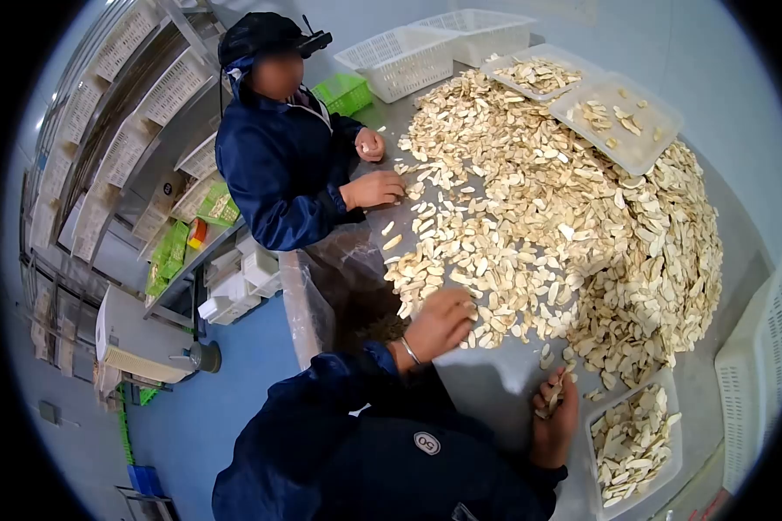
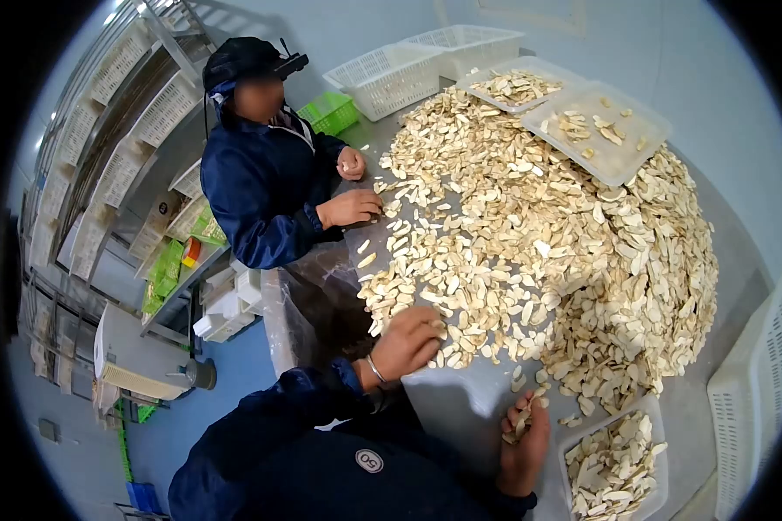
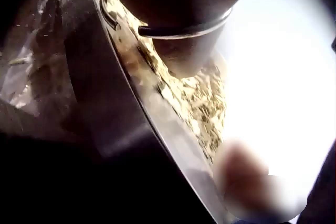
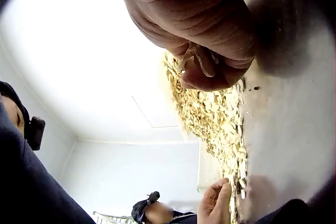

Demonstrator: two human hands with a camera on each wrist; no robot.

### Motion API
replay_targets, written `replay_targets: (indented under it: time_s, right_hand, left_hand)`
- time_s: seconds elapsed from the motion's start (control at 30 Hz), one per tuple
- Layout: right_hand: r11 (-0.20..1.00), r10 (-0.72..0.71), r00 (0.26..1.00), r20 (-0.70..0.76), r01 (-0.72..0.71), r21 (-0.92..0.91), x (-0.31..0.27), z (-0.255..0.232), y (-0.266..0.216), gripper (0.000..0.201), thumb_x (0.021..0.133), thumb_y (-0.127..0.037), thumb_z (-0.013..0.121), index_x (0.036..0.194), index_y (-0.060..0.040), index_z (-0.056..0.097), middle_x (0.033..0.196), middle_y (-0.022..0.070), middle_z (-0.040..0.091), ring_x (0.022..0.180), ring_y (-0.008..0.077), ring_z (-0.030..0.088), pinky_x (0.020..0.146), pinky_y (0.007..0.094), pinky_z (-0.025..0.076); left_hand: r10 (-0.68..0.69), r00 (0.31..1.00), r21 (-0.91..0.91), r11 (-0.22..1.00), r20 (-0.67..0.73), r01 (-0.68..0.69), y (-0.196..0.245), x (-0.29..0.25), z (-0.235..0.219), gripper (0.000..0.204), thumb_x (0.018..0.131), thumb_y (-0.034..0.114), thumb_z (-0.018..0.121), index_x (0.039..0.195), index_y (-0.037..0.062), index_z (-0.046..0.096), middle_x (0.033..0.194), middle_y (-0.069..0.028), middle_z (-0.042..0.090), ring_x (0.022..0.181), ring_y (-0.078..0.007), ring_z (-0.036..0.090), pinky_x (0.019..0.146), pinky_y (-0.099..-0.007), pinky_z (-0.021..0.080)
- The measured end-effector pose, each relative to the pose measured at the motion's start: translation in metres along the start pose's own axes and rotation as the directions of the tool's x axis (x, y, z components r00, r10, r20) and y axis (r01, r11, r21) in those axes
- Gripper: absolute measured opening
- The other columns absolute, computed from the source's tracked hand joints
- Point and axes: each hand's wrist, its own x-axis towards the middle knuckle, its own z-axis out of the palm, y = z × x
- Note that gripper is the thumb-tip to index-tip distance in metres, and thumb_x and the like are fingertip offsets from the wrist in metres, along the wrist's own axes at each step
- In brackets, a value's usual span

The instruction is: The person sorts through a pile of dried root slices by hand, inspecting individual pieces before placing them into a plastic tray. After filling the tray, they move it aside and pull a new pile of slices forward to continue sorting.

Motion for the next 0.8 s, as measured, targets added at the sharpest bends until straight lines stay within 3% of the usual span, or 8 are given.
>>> replay_targets:
  time_s: [0.1,0.27,0.43,0.53,0.63,0.7,0.73,0.8]
  right_hand:
    - [1.000,-0.002,1.000,0.000,0.002,0.007,0.003,-0.004,0.001,0.021,0.103,-0.025,0.048,0.112,-0.0069,0.054,0.087,0.0015,0.056,0.068,0.0114,0.052,0.054,0.0246,0.041]
    - [0.999,0.023,1.000,-0.002,-0.023,0.029,0.006,-0.010,0.002,0.020,0.103,-0.025,0.048,0.111,-0.0075,0.054,0.087,0.0016,0.057,0.068,0.0118,0.053,0.054,0.0246,0.041]
    - [1.000,0.000,1.000,-0.001,0.000,0.018,0.001,-0.003,0.000,0.020,0.102,-0.024,0.050,0.112,-0.0081,0.055,0.087,0.0002,0.058,0.067,0.0109,0.053,0.054,0.0244,0.041]
    - [1.000,0.006,1.000,-0.002,-0.006,0.001,0.001,-0.001,-0.001,0.020,0.101,-0.024,0.051,0.113,-0.0084,0.056,0.086,-0.0006,0.058,0.066,0.0104,0.053,0.054,0.0241,0.041]
    - [1.000,0.012,1.000,-0.007,-0.012,0.003,0.002,-0.001,0.002,0.020,0.101,-0.024,0.051,0.113,-0.0088,0.056,0.085,-0.0008,0.058,0.066,0.0102,0.052,0.054,0.0241,0.040]
    - [1.000,0.017,1.000,0.002,-0.017,0.003,0.002,-0.002,0.003,0.019,0.102,-0.024,0.050,0.111,-0.0085,0.055,0.085,-0.0003,0.057,0.066,0.0106,0.052,0.054,0.0243,0.041]
    - [1.000,0.018,1.000,0.011,-0.018,0.004,0.002,-0.002,0.002,0.018,0.102,-0.024,0.050,0.110,-0.0079,0.055,0.085,0.0003,0.057,0.066,0.0110,0.052,0.054,0.0245,0.041]
    - [1.000,0.017,1.000,0.021,-0.018,0.008,0.003,-0.001,0.000,0.018,0.102,-0.023,0.049,0.108,-0.0074,0.054,0.085,0.0009,0.056,0.067,0.0115,0.052,0.054,0.0248,0.041]
  left_hand:
    - [0.189,0.975,-0.064,0.981,0.121,-0.182,0.030,0.005,0.021,0.026,0.083,0.013,0.069,0.107,0.0059,0.061,0.126,-0.0160,0.057,0.123,-0.0355,0.052,0.104,-0.0492,0.042]
    - [0.238,0.961,-0.116,0.968,0.140,-0.223,0.034,0.023,0.044,0.019,0.080,0.010,0.069,0.097,0.0037,0.064,0.121,-0.0152,0.057,0.122,-0.0356,0.052,0.104,-0.0489,0.043]
    - [0.082,0.995,0.079,0.993,0.051,-0.086,-0.012,0.021,0.004,0.013,0.078,0.005,0.068,0.090,0.0033,0.063,0.112,-0.0142,0.059,0.111,-0.0363,0.055,0.095,-0.0456,0.046]
    - [-0.074,0.990,0.309,0.945,-0.123,0.109,-0.040,0.010,-0.012,0.007,0.078,0.008,0.064,0.080,0.0026,0.061,0.099,-0.0162,0.059,0.096,-0.0365,0.057,0.085,-0.0463,0.045]
    - [-0.284,0.957,0.202,0.942,0.064,0.266,-0.028,0.020,-0.003,0.013,0.079,0.014,0.066,0.083,0.0022,0.061,0.099,-0.0171,0.058,0.098,-0.0383,0.056,0.085,-0.0469,0.045]
    - [-0.188,0.975,-0.001,0.982,0.120,0.189,-0.007,0.040,0.019,0.027,0.081,0.021,0.068,0.100,0.0032,0.060,0.105,-0.0184,0.058,0.101,-0.0394,0.056,0.089,-0.0481,0.046]
    - [-0.076,0.995,-0.064,0.995,0.060,0.080,0.000,0.049,0.037,0.034,0.081,0.022,0.069,0.108,0.0042,0.060,0.113,-0.0196,0.057,0.107,-0.0395,0.055,0.095,-0.0466,0.045]
    - [0.073,0.993,-0.041,0.997,0.091,-0.069,0.024,0.075,0.052,0.048,0.084,0.027,0.069,0.126,0.0074,0.057,0.136,-0.0195,0.048,0.129,-0.0403,0.045,0.107,-0.0488,0.037]
